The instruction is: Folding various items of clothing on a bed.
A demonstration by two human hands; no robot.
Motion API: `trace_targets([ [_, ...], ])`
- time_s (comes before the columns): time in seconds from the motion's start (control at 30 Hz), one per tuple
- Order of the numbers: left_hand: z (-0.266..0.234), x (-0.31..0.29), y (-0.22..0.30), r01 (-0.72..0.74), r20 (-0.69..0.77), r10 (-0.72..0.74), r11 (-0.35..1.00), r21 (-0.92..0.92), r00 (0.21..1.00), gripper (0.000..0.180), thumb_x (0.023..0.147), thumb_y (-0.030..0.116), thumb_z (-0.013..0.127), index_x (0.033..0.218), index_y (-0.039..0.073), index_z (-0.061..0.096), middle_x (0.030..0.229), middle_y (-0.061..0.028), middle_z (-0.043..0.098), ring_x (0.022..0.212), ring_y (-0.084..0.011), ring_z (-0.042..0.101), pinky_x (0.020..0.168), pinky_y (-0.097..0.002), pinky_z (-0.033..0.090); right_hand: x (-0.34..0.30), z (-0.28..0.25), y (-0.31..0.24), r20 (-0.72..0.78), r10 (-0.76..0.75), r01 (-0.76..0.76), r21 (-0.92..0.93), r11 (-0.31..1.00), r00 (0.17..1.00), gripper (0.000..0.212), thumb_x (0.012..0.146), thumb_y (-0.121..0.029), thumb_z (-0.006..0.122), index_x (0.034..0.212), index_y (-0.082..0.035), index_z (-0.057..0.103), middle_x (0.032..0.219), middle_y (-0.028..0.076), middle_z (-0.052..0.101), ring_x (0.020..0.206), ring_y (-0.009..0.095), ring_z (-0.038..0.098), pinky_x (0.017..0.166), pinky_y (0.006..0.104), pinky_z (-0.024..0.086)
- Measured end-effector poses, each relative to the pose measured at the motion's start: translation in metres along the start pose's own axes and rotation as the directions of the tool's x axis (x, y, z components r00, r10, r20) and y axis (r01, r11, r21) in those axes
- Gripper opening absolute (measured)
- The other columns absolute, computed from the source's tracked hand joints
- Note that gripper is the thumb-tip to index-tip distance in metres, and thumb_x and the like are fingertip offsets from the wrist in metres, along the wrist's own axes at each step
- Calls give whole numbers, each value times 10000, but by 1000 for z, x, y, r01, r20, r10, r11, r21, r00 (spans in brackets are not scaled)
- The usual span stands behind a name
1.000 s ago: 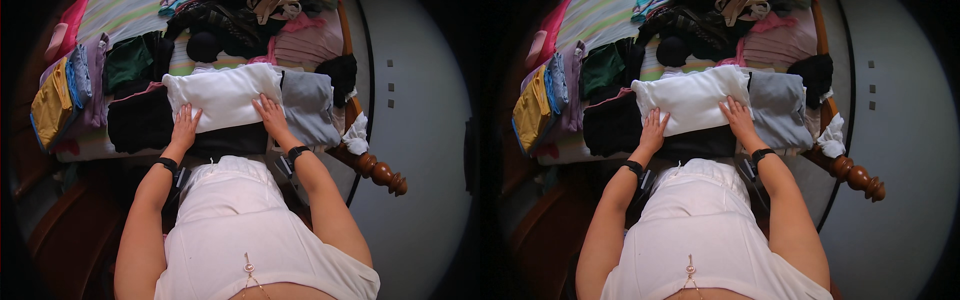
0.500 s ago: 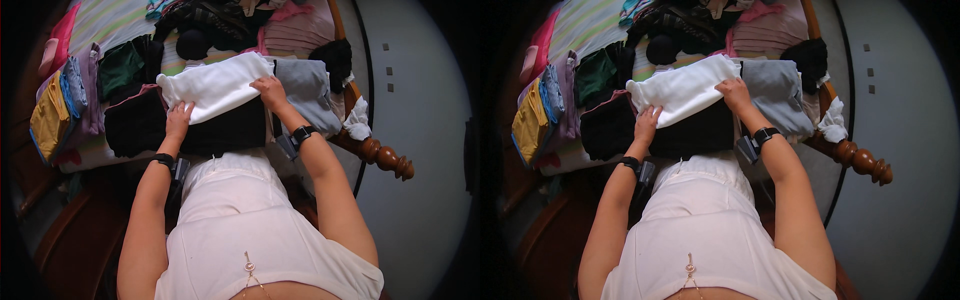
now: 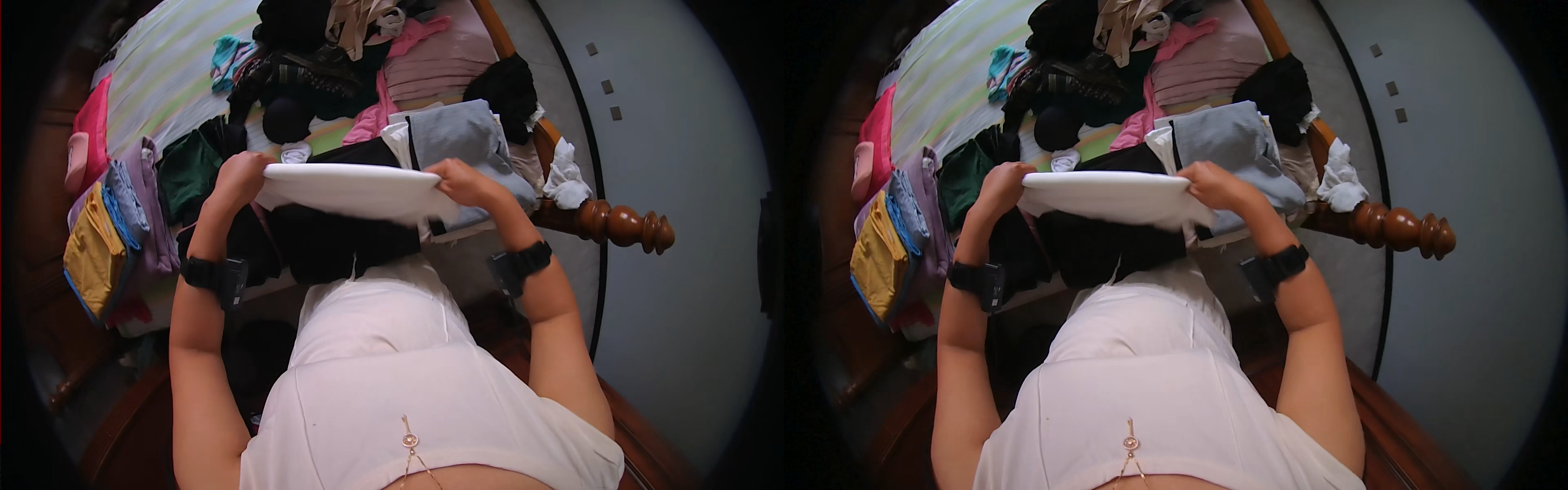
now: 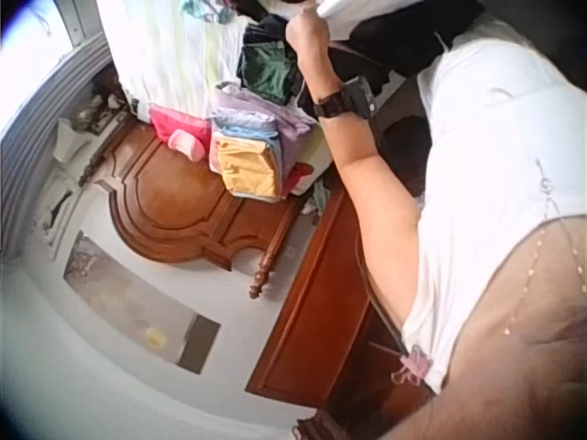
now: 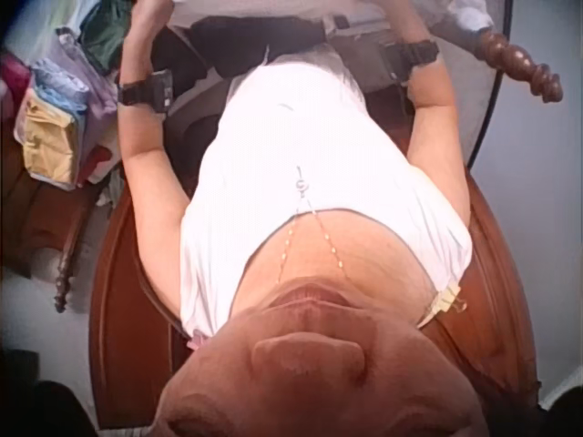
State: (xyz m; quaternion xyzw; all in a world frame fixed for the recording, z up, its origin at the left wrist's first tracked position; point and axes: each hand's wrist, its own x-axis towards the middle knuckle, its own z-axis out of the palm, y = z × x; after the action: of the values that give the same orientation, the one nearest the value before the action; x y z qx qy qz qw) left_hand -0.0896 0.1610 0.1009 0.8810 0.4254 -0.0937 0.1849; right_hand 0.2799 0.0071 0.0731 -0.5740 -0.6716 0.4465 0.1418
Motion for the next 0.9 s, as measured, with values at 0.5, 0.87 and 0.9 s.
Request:
trace_targets([
  [0.5, -84, 170, 222, -582, -465, 624, 773, 251, 628, 277, 720, 35, 566, 940, 173, 664, 953, -25, 661, 924, -245, 634, 787, -370, 502, -212, -88, -69, -666, 250, -337, -2, 941, 702, 297, 796, 0, 497, 1019, -48, 687, 888, 143, 673, 789, 253, 652, 722, 307, 493],
  [0.87, 108, 242, 170, -453, -76, 520, 799, 396, 851, 688, 762, 179, 661, 1393, 254, 395, 1410, -94, 393, 1322, -308, 338, 1047, -435, 323, -123, 88, 85, -337, 354, -449, -268, 852, 872, 380, 804, -82, 529, 1165, -169, 605, 927, 113, 614, 818, 328, 618, 723, 427, 499],
  [0.9, 115, 231, 187, -488, -32, 520, 819, 301, 854, 673, 777, 195, 654, 1394, 256, 393, 1433, -97, 367, 1337, -309, 319, 1057, -445, 312, -122, 95, 96, -234, 409, -462, -260, 848, 882, 353, 819, -115, 549, 1164, -165, 604, 954, 116, 614, 842, 323, 620, 739, 433, 497],
])
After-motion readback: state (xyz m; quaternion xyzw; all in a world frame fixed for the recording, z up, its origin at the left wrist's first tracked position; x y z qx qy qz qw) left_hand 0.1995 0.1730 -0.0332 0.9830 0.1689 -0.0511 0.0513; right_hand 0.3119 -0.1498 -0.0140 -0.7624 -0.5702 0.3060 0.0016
